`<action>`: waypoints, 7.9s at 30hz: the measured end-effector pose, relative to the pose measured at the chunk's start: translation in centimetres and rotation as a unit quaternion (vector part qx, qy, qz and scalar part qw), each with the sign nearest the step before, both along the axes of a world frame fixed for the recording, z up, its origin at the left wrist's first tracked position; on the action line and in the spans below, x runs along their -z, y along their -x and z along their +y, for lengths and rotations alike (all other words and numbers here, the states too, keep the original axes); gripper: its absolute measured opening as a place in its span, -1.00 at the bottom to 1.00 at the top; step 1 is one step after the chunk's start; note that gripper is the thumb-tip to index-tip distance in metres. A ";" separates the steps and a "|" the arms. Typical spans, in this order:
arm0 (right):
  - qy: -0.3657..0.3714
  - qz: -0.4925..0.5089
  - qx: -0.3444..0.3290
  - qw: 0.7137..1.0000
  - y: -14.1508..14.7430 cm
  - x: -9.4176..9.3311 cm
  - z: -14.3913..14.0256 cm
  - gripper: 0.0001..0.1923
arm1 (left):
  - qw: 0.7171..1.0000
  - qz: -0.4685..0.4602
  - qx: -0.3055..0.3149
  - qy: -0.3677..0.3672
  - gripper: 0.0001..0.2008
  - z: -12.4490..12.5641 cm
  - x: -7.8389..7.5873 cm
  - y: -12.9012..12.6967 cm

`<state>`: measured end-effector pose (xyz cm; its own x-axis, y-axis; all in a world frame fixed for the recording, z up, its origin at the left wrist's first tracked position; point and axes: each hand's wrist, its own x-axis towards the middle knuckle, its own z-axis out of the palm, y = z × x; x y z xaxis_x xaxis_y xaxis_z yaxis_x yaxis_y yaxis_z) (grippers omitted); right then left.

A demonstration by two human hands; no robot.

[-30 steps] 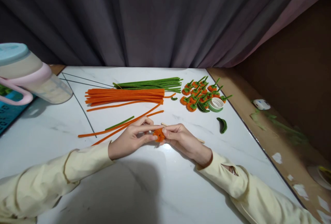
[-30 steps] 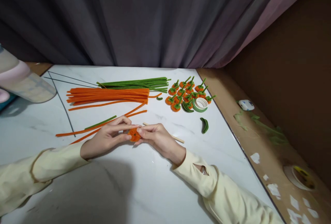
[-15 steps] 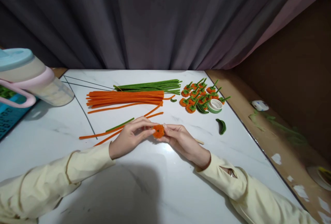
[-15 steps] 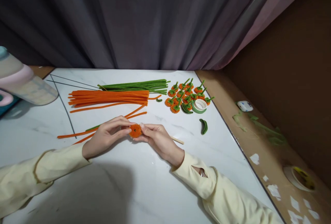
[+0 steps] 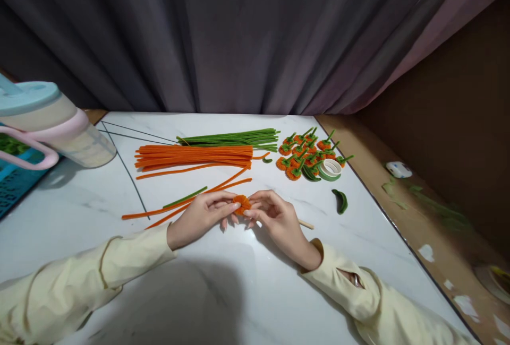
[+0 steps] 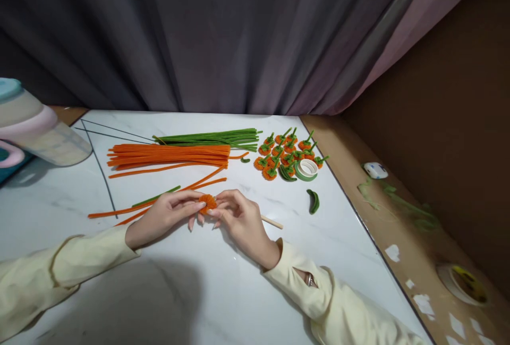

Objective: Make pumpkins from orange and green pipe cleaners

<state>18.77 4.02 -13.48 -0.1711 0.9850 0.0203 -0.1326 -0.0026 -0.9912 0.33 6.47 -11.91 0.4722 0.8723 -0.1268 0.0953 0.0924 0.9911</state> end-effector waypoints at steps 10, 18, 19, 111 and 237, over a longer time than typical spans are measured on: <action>-0.125 -0.094 -0.009 0.988 -0.6 -0.4 -0.4 -0.86 | 0.996 -0.050 0.016 0.075 -0.63 0.2 -0.3 0.3; 0.010 -0.048 -0.069 0.996 -0.3 -0.5 -0.2 -0.71 | 0.998 -0.028 -0.038 -0.046 -0.76 -0.4 0.5 0.2; 0.013 -0.059 -0.082 0.995 -0.3 -0.4 -0.2 -0.68 | 0.996 -0.021 -0.043 -0.079 -0.75 -0.6 0.6 0.3; -0.443 -0.436 -0.011 0.783 -0.5 0.4 -0.7 -0.57 | 0.980 0.119 -0.011 -0.161 -0.83 -0.8 0.2 -0.3; -0.464 -0.271 -0.077 0.839 -0.7 -0.9 -0.8 -0.80 | 0.991 -0.004 0.136 -0.019 -0.72 0.2 -0.1 0.6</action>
